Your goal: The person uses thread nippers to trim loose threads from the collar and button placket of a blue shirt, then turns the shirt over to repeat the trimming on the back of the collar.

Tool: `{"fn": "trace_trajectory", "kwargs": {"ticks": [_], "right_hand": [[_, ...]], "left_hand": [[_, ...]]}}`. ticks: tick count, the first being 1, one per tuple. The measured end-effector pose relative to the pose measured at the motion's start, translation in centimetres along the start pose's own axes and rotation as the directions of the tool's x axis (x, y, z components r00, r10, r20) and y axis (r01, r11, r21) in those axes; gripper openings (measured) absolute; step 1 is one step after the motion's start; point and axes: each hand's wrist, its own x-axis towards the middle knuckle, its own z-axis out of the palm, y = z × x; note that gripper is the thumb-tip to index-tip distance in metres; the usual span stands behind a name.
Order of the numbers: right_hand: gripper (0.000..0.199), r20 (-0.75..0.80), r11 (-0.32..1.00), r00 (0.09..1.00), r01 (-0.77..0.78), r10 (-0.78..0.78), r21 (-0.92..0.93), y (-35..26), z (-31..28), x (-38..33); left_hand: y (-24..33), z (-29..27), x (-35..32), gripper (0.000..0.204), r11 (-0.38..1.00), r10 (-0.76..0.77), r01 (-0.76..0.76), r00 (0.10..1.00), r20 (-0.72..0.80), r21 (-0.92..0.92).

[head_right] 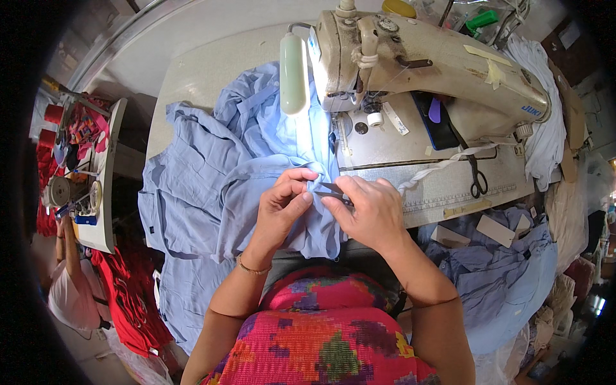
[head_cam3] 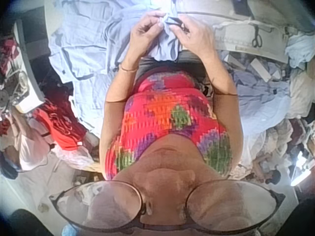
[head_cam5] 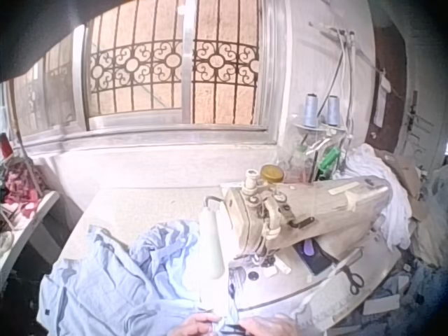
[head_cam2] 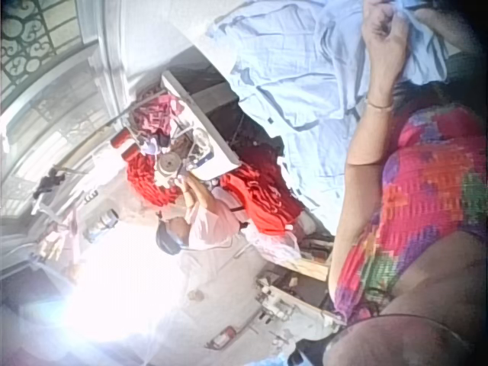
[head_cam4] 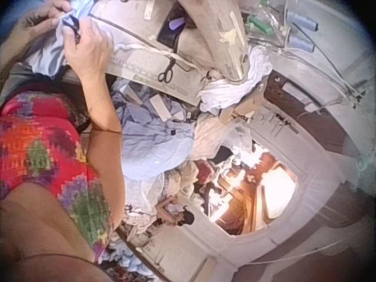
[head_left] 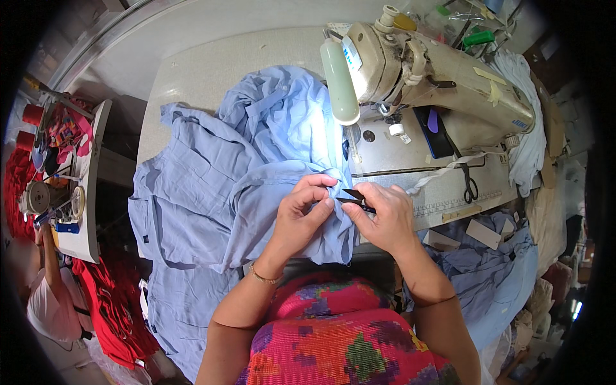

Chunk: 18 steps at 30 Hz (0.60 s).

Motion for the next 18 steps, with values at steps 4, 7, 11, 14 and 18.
{"fn": "trace_trajectory", "kwargs": {"ticks": [4,7,11,14,18], "right_hand": [[0.025,-0.003,1.000,1.000,0.000,0.000,-0.007,-0.11,0.01,0.05],[0.025,-0.002,1.000,1.000,-0.010,0.010,0.005,-0.34,-0.08,0.15],[0.025,-0.009,1.000,1.000,-0.011,0.011,-0.005,-0.26,-0.06,0.06],[0.025,-0.020,1.000,1.000,-0.008,0.007,-0.008,-0.15,-0.03,0.06],[0.025,-0.022,1.000,1.000,-0.006,0.006,0.004,-0.07,0.09,0.08]], "left_hand": [[0.00,-0.06,0.00,0.003,1.000,-0.011,0.011,1.000,0.000,0.004],[-0.02,-0.07,-0.02,0.004,1.000,-0.007,0.007,1.000,-0.003,0.004],[-0.02,-0.01,0.00,0.004,1.000,0.005,-0.005,1.000,-0.002,0.012],[0.00,0.03,0.01,0.004,1.000,0.008,-0.008,1.000,-0.002,0.007],[-0.02,-0.01,-0.01,0.004,1.000,0.013,-0.013,1.000,0.000,0.009]]}}
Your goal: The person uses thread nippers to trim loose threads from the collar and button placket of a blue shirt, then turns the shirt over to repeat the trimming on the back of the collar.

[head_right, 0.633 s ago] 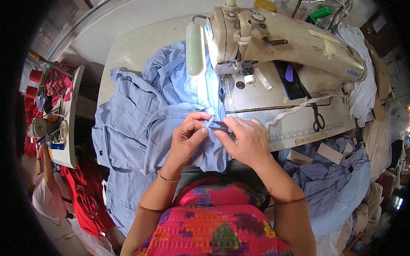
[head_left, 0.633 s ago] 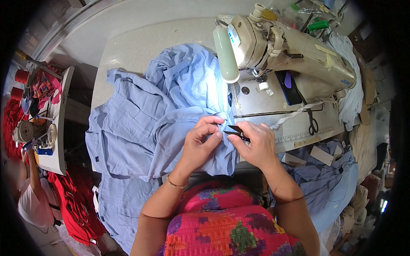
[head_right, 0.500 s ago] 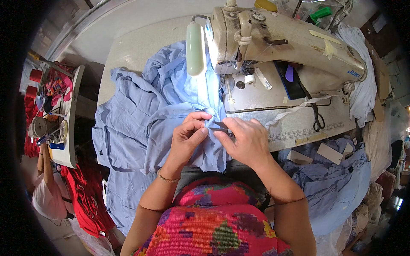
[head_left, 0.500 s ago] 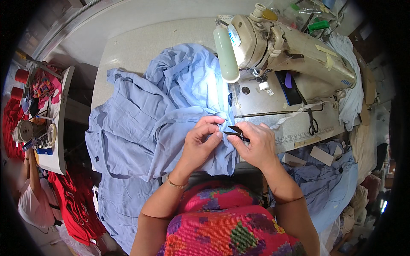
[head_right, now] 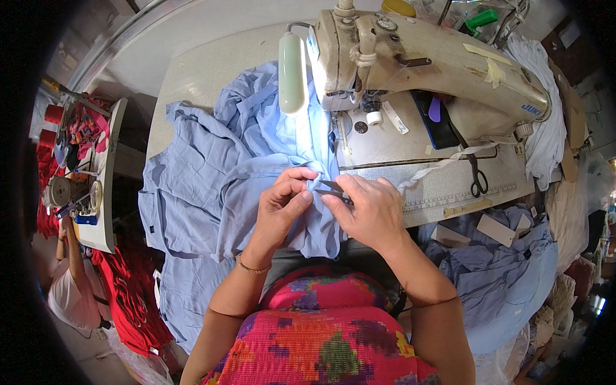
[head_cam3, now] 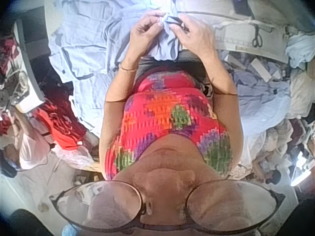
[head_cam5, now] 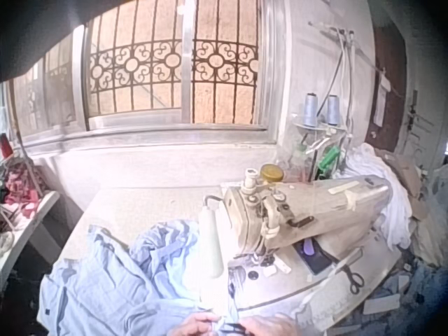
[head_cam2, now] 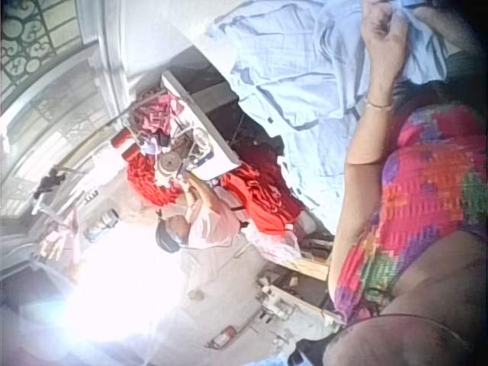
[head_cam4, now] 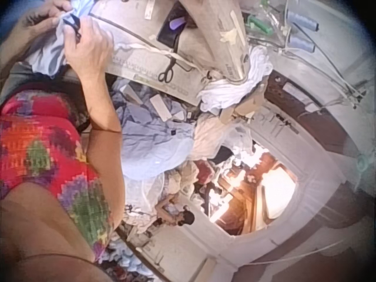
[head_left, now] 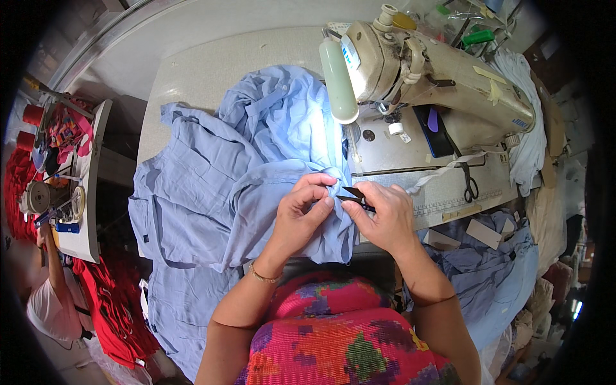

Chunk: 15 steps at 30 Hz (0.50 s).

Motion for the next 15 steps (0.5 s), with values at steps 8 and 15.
{"fn": "trace_trajectory", "kwargs": {"ticks": [8,15], "right_hand": [[0.024,0.010,1.000,1.000,0.006,-0.006,-0.007,-0.03,-0.11,0.00],[0.023,-0.012,0.998,0.999,0.042,-0.043,-0.056,0.03,0.21,0.08]], "left_hand": [[-0.09,0.01,0.06,0.004,1.000,-0.009,0.009,1.000,0.001,-0.002],[-0.10,-0.04,0.03,0.005,1.000,-0.016,0.016,1.000,-0.001,0.009]]}}
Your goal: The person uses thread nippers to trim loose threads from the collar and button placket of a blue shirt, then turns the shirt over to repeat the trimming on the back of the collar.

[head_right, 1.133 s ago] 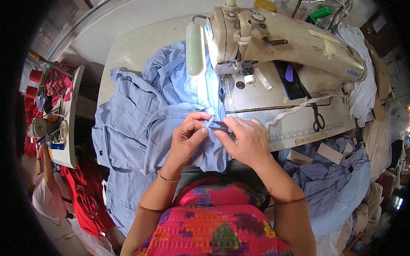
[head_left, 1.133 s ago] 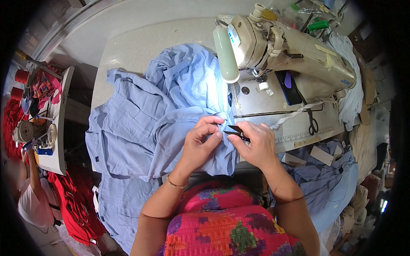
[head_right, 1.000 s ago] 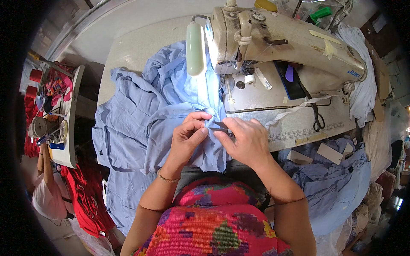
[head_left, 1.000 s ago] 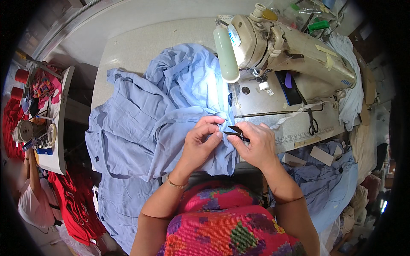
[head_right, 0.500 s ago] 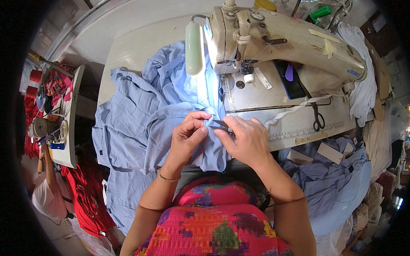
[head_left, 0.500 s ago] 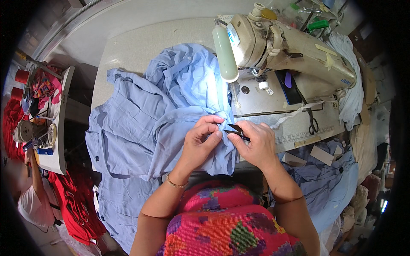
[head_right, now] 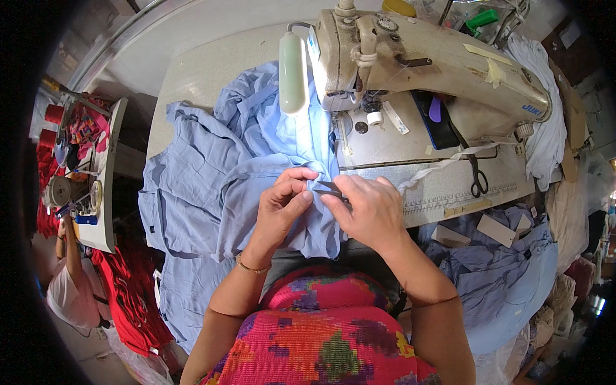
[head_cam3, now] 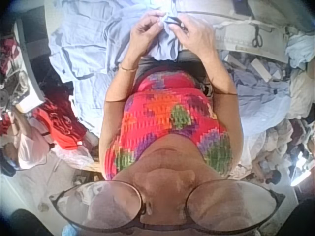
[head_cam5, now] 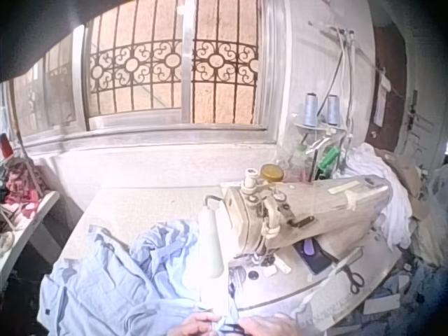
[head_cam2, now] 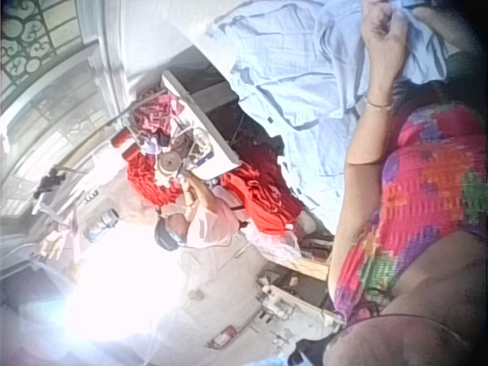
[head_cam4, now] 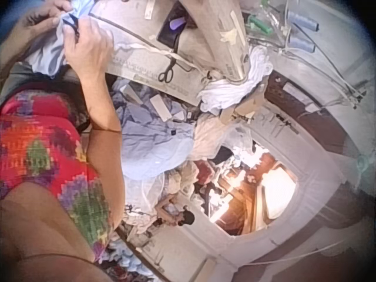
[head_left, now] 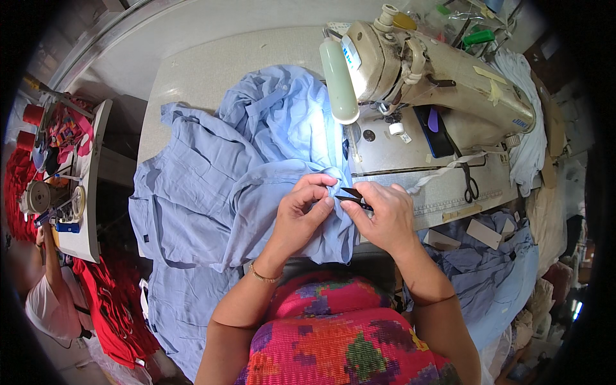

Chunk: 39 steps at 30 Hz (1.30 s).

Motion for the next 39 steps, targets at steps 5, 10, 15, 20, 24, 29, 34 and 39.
{"fn": "trace_trajectory", "kwargs": {"ticks": [5,10,15,20,24,29,34,39], "right_hand": [[0.022,-0.012,0.995,1.000,0.027,-0.028,-0.095,-0.2,-0.3,0.1],[0.022,0.003,0.996,0.999,0.038,-0.038,-0.081,0.1,-0.2,0.2],[0.024,0.060,0.991,0.998,-0.020,0.012,0.131,0.2,-0.1,0.2],[0.024,0.110,0.943,0.990,-0.118,0.088,0.310,0.3,0.0,0.0],[0.019,0.154,0.809,0.965,-0.261,0.211,0.526,0.3,0.2,-0.2],[0.014,0.075,0.893,0.993,-0.119,0.095,0.435,-0.1,0.3,0.4],[0.016,0.051,0.957,0.998,0.012,-0.028,0.291,0.1,0.2,0.7],[0.020,0.057,0.976,0.991,0.105,-0.118,0.189,0.2,0.1,0.8]], "left_hand": [[0.0,0.0,0.0,0.005,1.000,-0.001,0.001,1.000,-0.003,0.015],[0.0,0.0,0.0,0.004,1.000,0.002,-0.002,1.000,-0.002,0.017],[-0.3,0.0,0.1,0.004,0.999,0.022,-0.023,0.999,0.031,0.042],[-0.2,-0.2,-0.1,0.004,0.999,-0.024,0.024,1.000,0.011,-0.046],[-0.2,0.1,-0.1,0.003,0.999,-0.027,0.027,1.000,0.002,-0.033],[0.0,0.1,-0.1,0.003,1.000,-0.025,0.024,1.000,0.006,0.013],[-0.1,0.3,-0.1,0.003,0.992,0.043,-0.041,0.999,-0.012,0.120],[0.1,0.4,-0.1,0.003,0.966,0.097,-0.093,0.995,-0.003,0.241]]}}
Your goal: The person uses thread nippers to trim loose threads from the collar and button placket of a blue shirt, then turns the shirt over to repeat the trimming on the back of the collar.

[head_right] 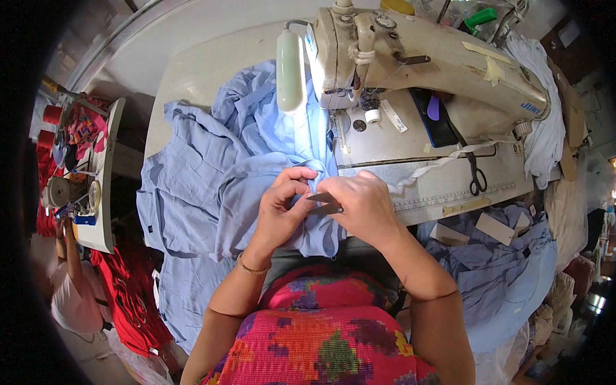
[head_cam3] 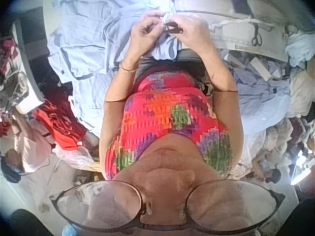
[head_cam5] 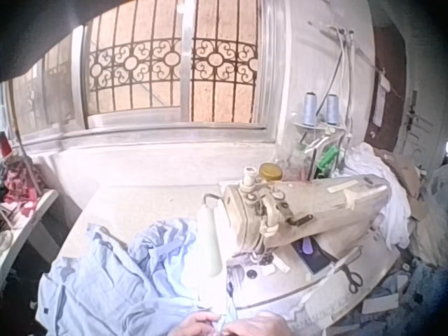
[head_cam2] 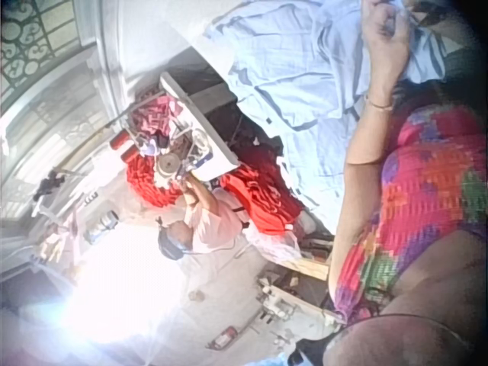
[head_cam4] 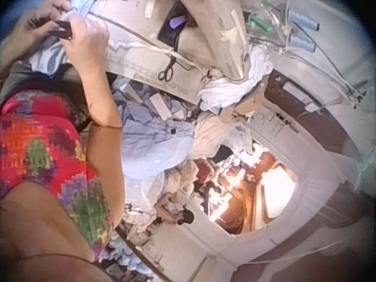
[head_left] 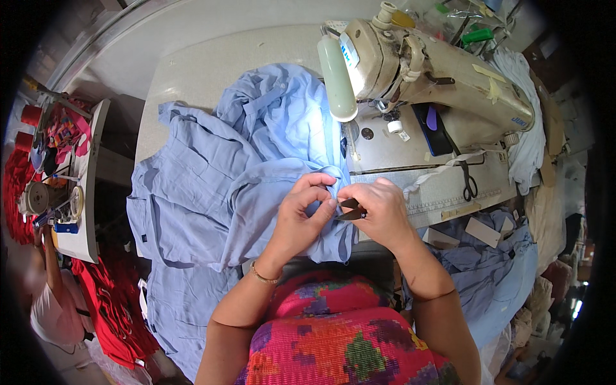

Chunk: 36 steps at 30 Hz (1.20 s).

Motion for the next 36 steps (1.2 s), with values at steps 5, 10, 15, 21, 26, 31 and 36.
{"fn": "trace_trajectory", "kwargs": {"ticks": [5,10,15,21,26,31,36], "right_hand": [[0.022,-0.001,0.978,0.990,0.136,-0.138,-0.157,0.2,0.4,0.0],[0.021,-0.235,0.987,0.962,0.113,-0.138,-0.118,0.8,1.5,-0.6],[0.016,-0.161,0.961,0.968,-0.154,0.194,0.227,1.0,1.0,-1.0],[0.013,-0.094,0.989,0.994,-0.043,0.056,0.142,0.9,0.7,-0.5],[0.015,-0.098,0.996,0.992,0.082,-0.086,-0.044,0.9,0.7,-0.4],[0.020,-0.053,0.968,0.982,0.168,-0.180,-0.184,0.5,1.1,-0.3],[0.022,-0.195,0.989,0.976,0.078,-0.101,-0.122,1.7,1.9,-1.0]], "left_hand": [[0.0,0.1,0.1,0.004,0.997,0.016,-0.017,1.000,0.012,0.077],[0.1,0.1,0.1,0.004,0.999,-0.028,0.029,0.999,-0.022,0.029],[-0.4,-0.1,0.0,0.004,1.000,-0.029,0.029,1.000,-0.004,-0.009],[-0.1,0.1,0.1,0.005,1.000,-0.009,0.009,1.000,-0.013,0.000],[0.0,0.2,0.2,0.004,0.999,0.020,-0.020,1.000,-0.002,0.041],[-0.1,0.3,0.1,0.003,0.997,0.001,-0.002,1.000,0.003,0.082],[0.1,0.2,0.0,0.003,0.999,-0.018,0.019,1.000,-0.016,0.034]]}}
